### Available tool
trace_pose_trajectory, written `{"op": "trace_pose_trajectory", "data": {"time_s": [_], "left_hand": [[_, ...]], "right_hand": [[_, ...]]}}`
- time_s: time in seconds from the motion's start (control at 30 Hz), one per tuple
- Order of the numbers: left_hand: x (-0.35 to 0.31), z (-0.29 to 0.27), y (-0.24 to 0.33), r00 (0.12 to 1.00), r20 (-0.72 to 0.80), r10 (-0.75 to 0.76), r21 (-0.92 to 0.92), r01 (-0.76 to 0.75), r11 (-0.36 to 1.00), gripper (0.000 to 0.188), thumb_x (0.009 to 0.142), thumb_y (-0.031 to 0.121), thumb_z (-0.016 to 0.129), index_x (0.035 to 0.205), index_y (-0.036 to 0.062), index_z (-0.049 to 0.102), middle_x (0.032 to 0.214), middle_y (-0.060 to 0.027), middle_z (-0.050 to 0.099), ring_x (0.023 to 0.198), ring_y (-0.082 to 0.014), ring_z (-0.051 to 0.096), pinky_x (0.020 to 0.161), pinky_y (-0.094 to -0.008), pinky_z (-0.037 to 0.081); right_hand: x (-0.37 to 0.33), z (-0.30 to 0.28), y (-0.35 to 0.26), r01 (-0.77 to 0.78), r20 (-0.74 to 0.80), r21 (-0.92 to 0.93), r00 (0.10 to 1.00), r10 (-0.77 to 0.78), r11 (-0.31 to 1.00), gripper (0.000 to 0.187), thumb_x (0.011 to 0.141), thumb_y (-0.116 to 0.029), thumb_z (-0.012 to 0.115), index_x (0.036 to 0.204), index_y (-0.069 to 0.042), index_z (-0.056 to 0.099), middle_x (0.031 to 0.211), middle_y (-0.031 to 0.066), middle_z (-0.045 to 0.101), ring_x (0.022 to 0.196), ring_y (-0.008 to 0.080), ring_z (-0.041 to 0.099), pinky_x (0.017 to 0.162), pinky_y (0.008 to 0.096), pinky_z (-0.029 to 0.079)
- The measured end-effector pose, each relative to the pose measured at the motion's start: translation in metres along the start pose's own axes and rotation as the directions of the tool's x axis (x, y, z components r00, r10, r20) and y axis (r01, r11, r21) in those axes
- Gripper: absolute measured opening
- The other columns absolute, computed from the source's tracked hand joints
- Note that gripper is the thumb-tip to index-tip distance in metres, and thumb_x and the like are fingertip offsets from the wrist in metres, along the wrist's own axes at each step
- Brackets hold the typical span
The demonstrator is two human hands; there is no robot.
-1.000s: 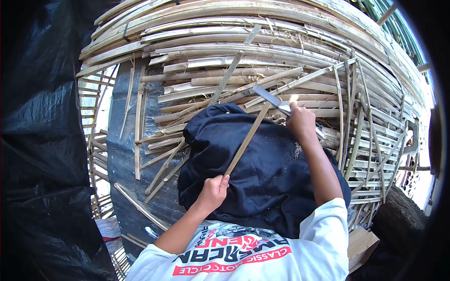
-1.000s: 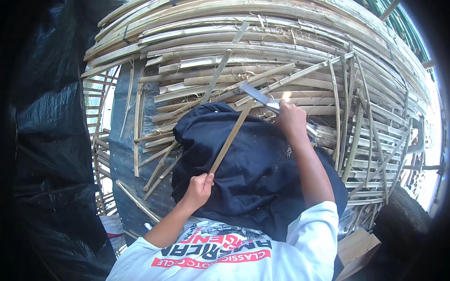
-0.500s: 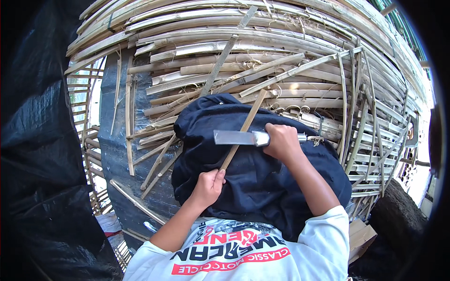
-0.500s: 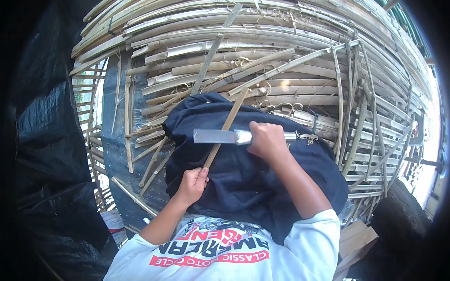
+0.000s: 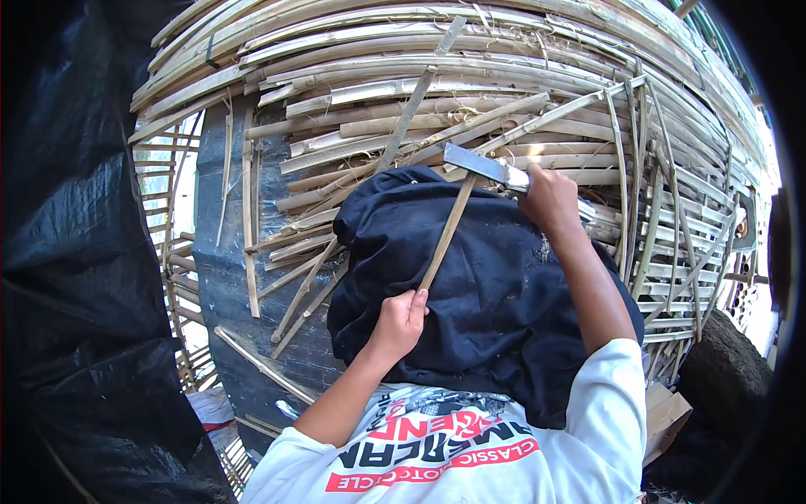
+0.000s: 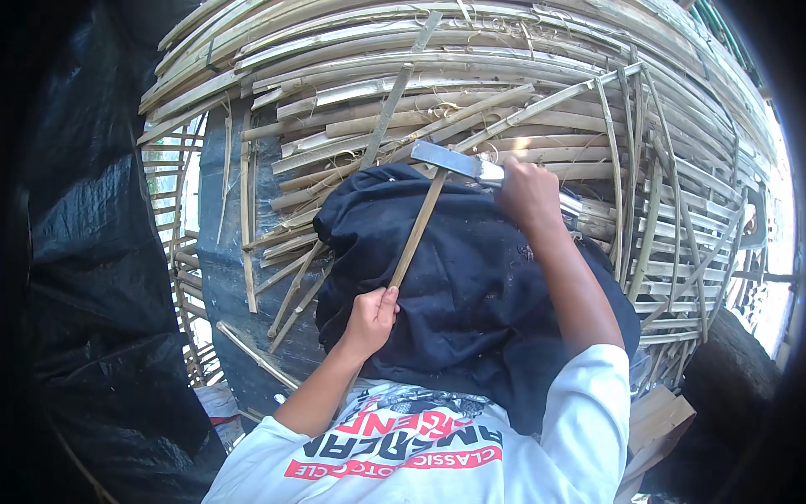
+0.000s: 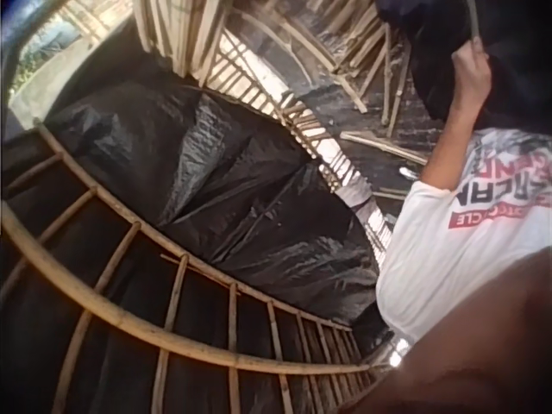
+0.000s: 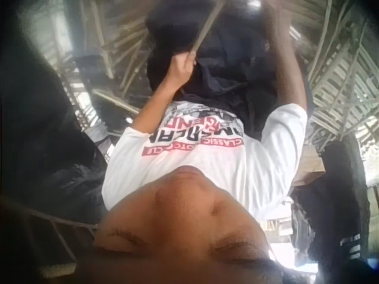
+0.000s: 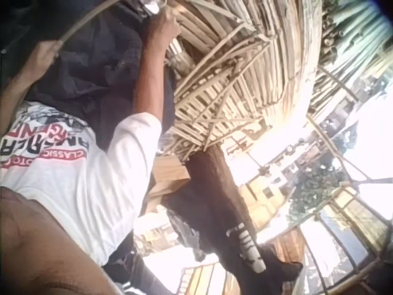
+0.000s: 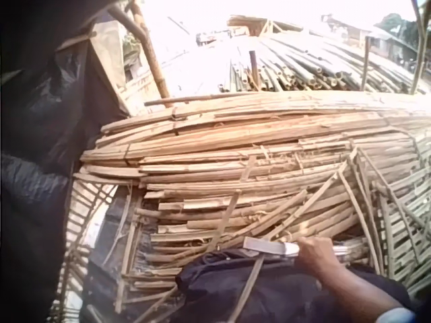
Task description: The person scrapes a long bamboo stick with a knife, removing thin layers of the outer bark while holding the stick over a black cloth on their lap.
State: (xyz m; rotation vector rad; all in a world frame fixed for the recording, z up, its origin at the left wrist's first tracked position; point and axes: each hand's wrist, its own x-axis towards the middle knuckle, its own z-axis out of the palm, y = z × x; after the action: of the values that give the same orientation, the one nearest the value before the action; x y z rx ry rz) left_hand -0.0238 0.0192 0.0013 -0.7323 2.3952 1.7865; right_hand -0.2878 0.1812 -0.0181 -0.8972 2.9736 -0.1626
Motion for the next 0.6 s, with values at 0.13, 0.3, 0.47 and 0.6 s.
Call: {"op": "trace_pose_trajectory", "data": {"time_s": [0.13,0.3,0.47,0.6], "left_hand": [[-0.006,-0.001,-0.001,0.999,0.028,0.035,0.064,-0.037,0.997,0.04,0.1,0.022,0.047,0.073,-0.0067,0.056,0.061,-0.0208,0.06,0.058,-0.0345,0.064,0.052,-0.0374,0.046],[-0.005,0.005,-0.003,0.998,0.005,0.057,0.054,-0.057,0.997,0.04,0.1,0.022,0.048,0.073,-0.0065,0.056,0.062,-0.021,0.06,0.06,-0.0359,0.064,0.053,-0.0379,0.047],[-0.002,-0.005,-0.002,0.997,0.069,0.021,0.043,-0.024,0.999,0.038,0.1,0.021,0.049,0.074,-0.0058,0.057,0.06,-0.02,0.059,0.058,-0.0351,0.063,0.052,-0.0364,0.046],[-0.002,-0.001,-0.002,0.999,0.03,0.035,0.006,-0.036,0.999,0.044,0.101,0.025,0.046,0.069,-0.0037,0.055,0.05,-0.0075,0.052,0.046,-0.0149,0.055,0.046,-0.0294,0.04]], "right_hand": [[-0.041,-0.012,-0.034,0.339,0.135,0.078,0.928,-0.347,0.938,0.02,0.064,-0.015,0.071,0.08,-0.009,0.059,0.067,0.0142,0.064,0.067,0.0337,0.066,0.065,0.0435,0.053],[-0.003,0.001,0.003,-0.1,0.064,0.019,0.993,0.099,0.995,0.012,0.071,-0.01,0.061,0.081,-0.003,0.064,0.074,0.0208,0.067,0.073,0.0352,0.068,0.067,0.0454,0.054],[-0.034,0.005,0.0,-0.088,0.297,0.047,0.952,0.07,0.995,0.017,0.072,-0.015,0.064,0.083,-0.002,0.063,0.08,0.023,0.067,0.079,0.0384,0.067,0.072,0.0462,0.053],[-0.04,-0.039,0.034,-0.44,0.112,0.241,0.898,0.425,0.865,0.018,0.078,-0.016,0.062,0.083,0.001,0.06,0.075,0.024,0.064,0.078,0.0429,0.063,0.07,0.0505,0.048]]}}
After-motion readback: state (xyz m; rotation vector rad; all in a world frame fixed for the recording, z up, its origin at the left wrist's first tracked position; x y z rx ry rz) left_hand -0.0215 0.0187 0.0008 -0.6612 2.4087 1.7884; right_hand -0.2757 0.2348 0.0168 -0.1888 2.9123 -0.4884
